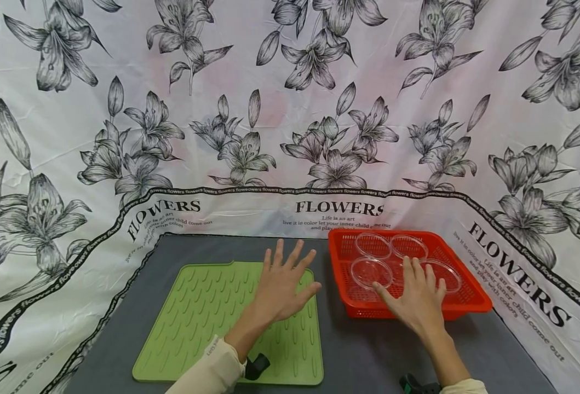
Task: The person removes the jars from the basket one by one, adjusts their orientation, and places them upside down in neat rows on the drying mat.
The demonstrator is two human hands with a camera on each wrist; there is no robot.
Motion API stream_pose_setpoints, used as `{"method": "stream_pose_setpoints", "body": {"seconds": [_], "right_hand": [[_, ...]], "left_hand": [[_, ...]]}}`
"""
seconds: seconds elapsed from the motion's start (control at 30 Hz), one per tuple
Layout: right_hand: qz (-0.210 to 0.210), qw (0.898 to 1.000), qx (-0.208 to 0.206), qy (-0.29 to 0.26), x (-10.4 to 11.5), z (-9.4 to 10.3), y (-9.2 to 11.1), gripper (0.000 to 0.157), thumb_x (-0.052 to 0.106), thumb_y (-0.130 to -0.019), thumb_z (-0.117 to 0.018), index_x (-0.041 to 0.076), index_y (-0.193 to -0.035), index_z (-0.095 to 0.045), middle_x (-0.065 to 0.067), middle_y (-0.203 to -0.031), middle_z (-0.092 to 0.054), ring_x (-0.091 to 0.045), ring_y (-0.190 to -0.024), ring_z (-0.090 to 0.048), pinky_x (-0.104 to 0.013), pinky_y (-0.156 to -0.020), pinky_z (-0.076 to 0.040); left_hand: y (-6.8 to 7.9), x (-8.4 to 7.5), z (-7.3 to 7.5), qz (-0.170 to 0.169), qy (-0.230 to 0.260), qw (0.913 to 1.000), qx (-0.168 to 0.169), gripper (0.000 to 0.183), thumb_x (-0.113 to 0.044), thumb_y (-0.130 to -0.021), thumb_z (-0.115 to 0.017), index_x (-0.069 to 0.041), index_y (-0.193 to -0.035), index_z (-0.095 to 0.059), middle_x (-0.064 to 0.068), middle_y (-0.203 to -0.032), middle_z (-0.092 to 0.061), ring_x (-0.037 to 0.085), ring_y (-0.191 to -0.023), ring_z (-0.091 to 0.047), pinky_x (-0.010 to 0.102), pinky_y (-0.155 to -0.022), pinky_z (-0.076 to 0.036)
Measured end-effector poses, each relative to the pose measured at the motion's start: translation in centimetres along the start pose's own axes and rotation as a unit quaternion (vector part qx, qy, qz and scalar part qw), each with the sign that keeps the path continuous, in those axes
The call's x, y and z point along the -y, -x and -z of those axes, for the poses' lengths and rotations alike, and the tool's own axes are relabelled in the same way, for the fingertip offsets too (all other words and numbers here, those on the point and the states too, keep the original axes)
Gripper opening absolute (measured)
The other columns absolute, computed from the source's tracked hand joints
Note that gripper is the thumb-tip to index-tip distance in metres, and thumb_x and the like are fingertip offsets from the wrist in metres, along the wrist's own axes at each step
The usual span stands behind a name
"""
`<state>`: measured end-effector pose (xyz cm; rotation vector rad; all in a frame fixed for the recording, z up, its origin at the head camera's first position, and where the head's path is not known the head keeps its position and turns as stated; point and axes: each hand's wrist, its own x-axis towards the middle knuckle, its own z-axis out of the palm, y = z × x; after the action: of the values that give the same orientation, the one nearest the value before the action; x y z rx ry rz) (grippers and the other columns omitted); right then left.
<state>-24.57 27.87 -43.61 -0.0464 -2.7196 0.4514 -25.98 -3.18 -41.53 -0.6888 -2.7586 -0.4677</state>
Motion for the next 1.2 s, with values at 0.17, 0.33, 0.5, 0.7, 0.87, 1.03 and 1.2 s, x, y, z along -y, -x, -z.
{"method": "stream_pose_setpoints", "body": {"seconds": [0.17,0.33,0.5,0.7,0.87,1.03,1.2], "right_hand": [[-0.007,1.000,0.013,-0.009,0.3,-0.4,0.0,0.108,0.071,-0.086,-0.062,-0.004,-0.156,-0.029,-0.035,-0.158,-0.029,-0.060,-0.142,-0.022,-0.082,-0.110,-0.009],[-0.012,1.000,0.025,-0.015,0.4,-0.6,-0.1,0.109,0.071,-0.085,-0.063,-0.005,-0.156,-0.029,-0.034,-0.157,-0.033,-0.058,-0.143,-0.023,-0.082,-0.110,-0.009],[-0.013,0.999,0.038,-0.020,0.6,-1.0,-0.3,0.109,0.068,-0.084,-0.067,-0.008,-0.154,-0.032,-0.034,-0.154,-0.038,-0.056,-0.143,-0.025,-0.081,-0.111,-0.011],[-0.016,0.998,0.051,-0.022,0.7,-1.4,-0.5,0.111,0.070,-0.083,-0.067,-0.008,-0.153,-0.033,-0.033,-0.155,-0.038,-0.054,-0.143,-0.026,-0.080,-0.112,-0.011],[-0.018,0.998,0.059,-0.019,0.8,-1.6,-0.6,0.111,0.070,-0.082,-0.069,-0.009,-0.152,-0.034,-0.035,-0.151,-0.041,-0.054,-0.139,-0.030,-0.079,-0.112,-0.012],[-0.024,0.997,0.071,-0.021,0.9,-1.8,-0.7,0.113,0.072,-0.080,-0.070,-0.009,-0.151,-0.035,-0.037,-0.148,-0.044,-0.056,-0.135,-0.033,-0.080,-0.111,-0.012],[-0.029,0.996,0.078,-0.020,1.0,-2.0,-0.8,0.114,0.074,-0.078,-0.070,-0.008,-0.151,-0.036,-0.037,-0.147,-0.045,-0.057,-0.133,-0.035,-0.080,-0.111,-0.014]], "left_hand": [[-0.1,-0.8,-0.3,-0.002,-0.013,0.9999,0.001,0.070,-0.065,-0.101,-0.042,-0.035,-0.162,-0.025,0.000,-0.172,-0.020,0.042,-0.159,0.000,0.065,-0.126,-0.004],[-0.3,-1.5,-0.6,-0.001,-0.003,1.0000,0.007,0.070,-0.066,-0.101,-0.039,-0.036,-0.162,-0.024,-0.002,-0.171,-0.020,0.041,-0.159,0.002,0.063,-0.127,-0.002],[-0.2,-1.8,-0.8,-0.003,0.009,1.0000,0.003,0.070,-0.064,-0.101,-0.043,-0.036,-0.162,-0.026,-0.002,-0.171,-0.021,0.040,-0.159,0.002,0.063,-0.127,-0.002],[0.0,-1.9,-0.8,-0.011,0.009,0.9999,-0.010,0.069,-0.063,-0.101,-0.045,-0.033,-0.161,-0.030,0.001,-0.170,-0.026,0.043,-0.159,-0.003,0.065,-0.126,-0.006],[0.1,-1.9,-0.8,-0.013,0.016,0.9997,-0.010,0.068,-0.063,-0.101,-0.044,-0.033,-0.161,-0.030,0.000,-0.170,-0.025,0.042,-0.159,-0.001,0.065,-0.126,-0.005],[0.1,-1.7,-0.9,-0.014,0.019,0.9996,-0.013,0.068,-0.063,-0.101,-0.043,-0.033,-0.161,-0.030,0.000,-0.170,-0.024,0.042,-0.159,0.000,0.065,-0.126,-0.004],[0.2,-1.7,-0.8,-0.015,0.021,0.9995,-0.016,0.068,-0.062,-0.102,-0.043,-0.033,-0.161,-0.030,0.000,-0.170,-0.024,0.041,-0.159,0.000,0.066,-0.126,-0.003]]}}
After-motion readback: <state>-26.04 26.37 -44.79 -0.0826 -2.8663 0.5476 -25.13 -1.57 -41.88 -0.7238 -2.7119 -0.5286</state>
